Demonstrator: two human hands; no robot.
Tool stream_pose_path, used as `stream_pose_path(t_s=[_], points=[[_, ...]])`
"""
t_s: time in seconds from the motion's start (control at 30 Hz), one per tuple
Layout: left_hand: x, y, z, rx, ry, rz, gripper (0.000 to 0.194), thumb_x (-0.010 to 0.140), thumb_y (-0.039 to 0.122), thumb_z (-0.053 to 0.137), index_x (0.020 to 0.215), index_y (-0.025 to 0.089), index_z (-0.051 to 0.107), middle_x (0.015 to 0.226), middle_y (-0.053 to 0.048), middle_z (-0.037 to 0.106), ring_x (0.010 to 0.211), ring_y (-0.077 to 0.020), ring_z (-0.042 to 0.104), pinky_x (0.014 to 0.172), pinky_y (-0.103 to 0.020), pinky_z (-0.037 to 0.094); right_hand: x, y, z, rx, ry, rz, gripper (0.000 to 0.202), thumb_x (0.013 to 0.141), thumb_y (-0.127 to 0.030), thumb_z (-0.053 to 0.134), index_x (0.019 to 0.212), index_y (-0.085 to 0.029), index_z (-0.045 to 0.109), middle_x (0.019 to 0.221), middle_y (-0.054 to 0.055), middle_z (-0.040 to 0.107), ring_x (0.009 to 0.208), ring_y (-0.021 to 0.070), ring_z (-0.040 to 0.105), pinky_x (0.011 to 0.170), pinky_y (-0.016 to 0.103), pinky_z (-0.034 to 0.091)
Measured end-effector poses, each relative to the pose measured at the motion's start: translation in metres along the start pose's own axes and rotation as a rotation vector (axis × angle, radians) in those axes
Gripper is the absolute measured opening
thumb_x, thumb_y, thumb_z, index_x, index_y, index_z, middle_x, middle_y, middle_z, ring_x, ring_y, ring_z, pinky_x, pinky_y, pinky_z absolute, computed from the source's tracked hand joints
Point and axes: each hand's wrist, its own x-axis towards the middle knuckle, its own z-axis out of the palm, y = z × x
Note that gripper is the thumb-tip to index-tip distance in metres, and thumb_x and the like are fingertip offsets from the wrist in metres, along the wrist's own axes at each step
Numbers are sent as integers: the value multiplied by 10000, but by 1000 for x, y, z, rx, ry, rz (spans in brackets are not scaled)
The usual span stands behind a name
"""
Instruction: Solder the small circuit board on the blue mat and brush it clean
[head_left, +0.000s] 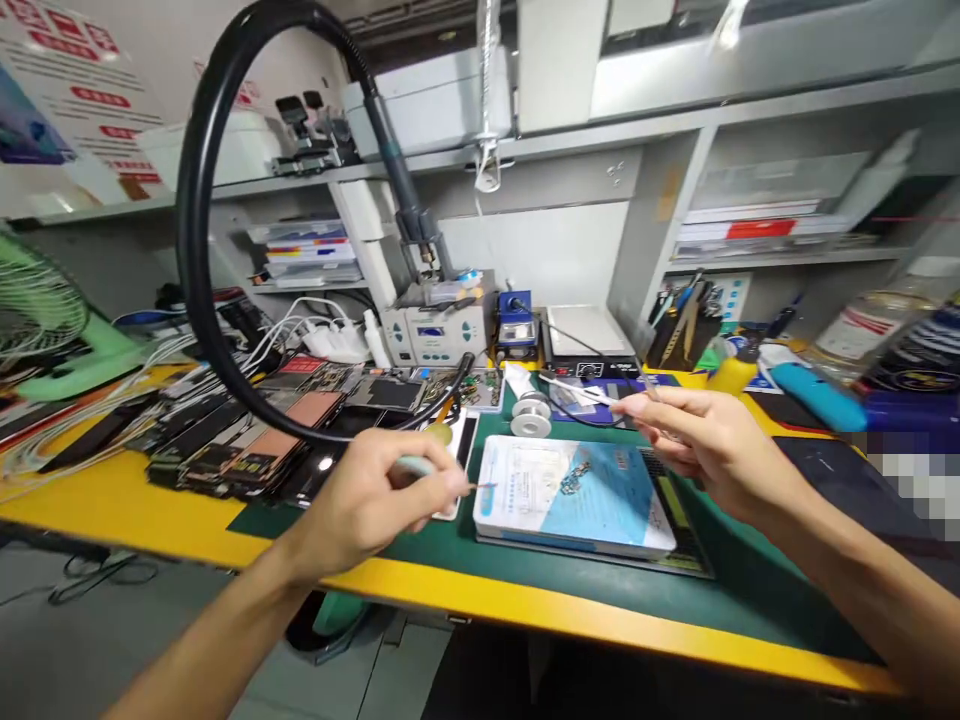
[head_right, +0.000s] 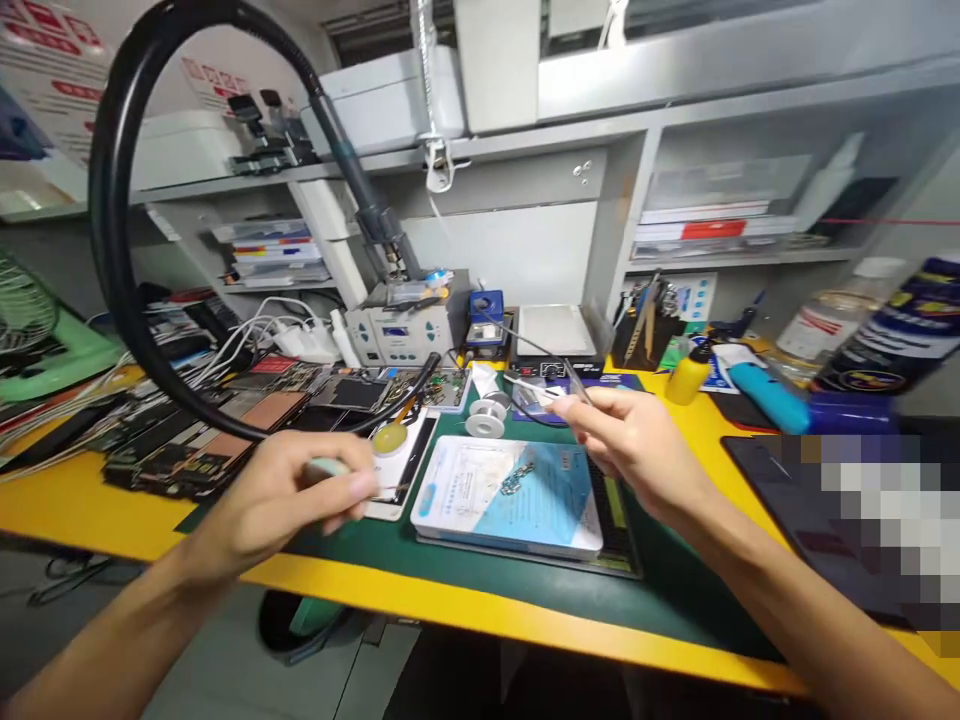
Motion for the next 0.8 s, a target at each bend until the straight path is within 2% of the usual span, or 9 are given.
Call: stream_pose_path(t_s=[0.07, 0.13, 0.23, 0.37, 0.57, 0.67, 0.73, 0.8], points=[[36, 6, 17, 8, -36, 69, 234, 829, 332, 674, 702, 135, 677, 600, 2, 573, 506, -78, 428, 469, -206, 303, 1, -1, -2, 45, -46, 19, 422, 796, -566, 703, 712, -202, 507, 547, -101, 232, 464, 63, 156, 424, 242, 105], [62, 6, 34, 12, -56, 124, 199, 796, 306, 699, 726, 120, 704, 594, 5, 565, 505, -73, 406, 463, -205, 289, 0, -3, -3, 62, -106, 34, 399, 781, -549, 719, 735, -188, 553, 532, -105, 244, 458, 59, 153, 422, 236, 111], [82, 4, 53, -2, -55, 190, 139, 750, 248, 715, 713, 114, 710, 668, -18, 621, 568, -85, 465, 505, -203, 336, -1, -5, -2, 43, -170, 33, 355, 773, -505, 747, 791, -163, 656, 521, -90, 334, 454, 61, 198, 422, 231, 153], [85, 2, 60, -83, -52, 164, 157, 753, 262, 705, 687, 122, 681, 615, 2, 595, 519, -71, 455, 467, -192, 329, -4, -3, 2, -14, -211, -19, 282, 752, -427, 793, 861, -170, 755, 651, -36, 507, 576, 103, 387, 511, 241, 316], [81, -6, 62, -249, -107, -30, 252, 805, 331, 677, 657, 144, 593, 549, 18, 576, 438, -64, 455, 405, -179, 339, -13, 2, 17, -73, -122, -28, 353, 813, -459, 751, 1031, -182, 742, 674, -38, 452, 602, 118, 399, 517, 252, 345], [79, -7, 63, -286, -128, -76, 251, 799, 296, 692, 629, 138, 595, 544, 14, 587, 427, -53, 458, 400, -166, 327, -16, 1, 23, -149, -83, -128, 262, 831, -416, 745, 972, -194, 746, 654, -47, 433, 585, 116, 410, 518, 254, 360], [78, -7, 62, -307, -133, -94, 250, 794, 278, 699, 617, 134, 597, 535, 16, 588, 415, -45, 452, 395, -159, 313, -18, 0, 24, -239, -55, -234, 165, 849, -362, 734, 881, -200, 737, 631, -50, 428, 570, 116, 413, 515, 256, 367], [77, -7, 62, -330, -140, -110, 248, 792, 267, 700, 611, 133, 596, 528, 21, 586, 405, -39, 444, 387, -153, 303, -18, -1, 25, -320, -33, -338, 152, 862, -303, 723, 761, -195, 693, 614, -51, 424, 554, 111, 411, 506, 256, 364]])
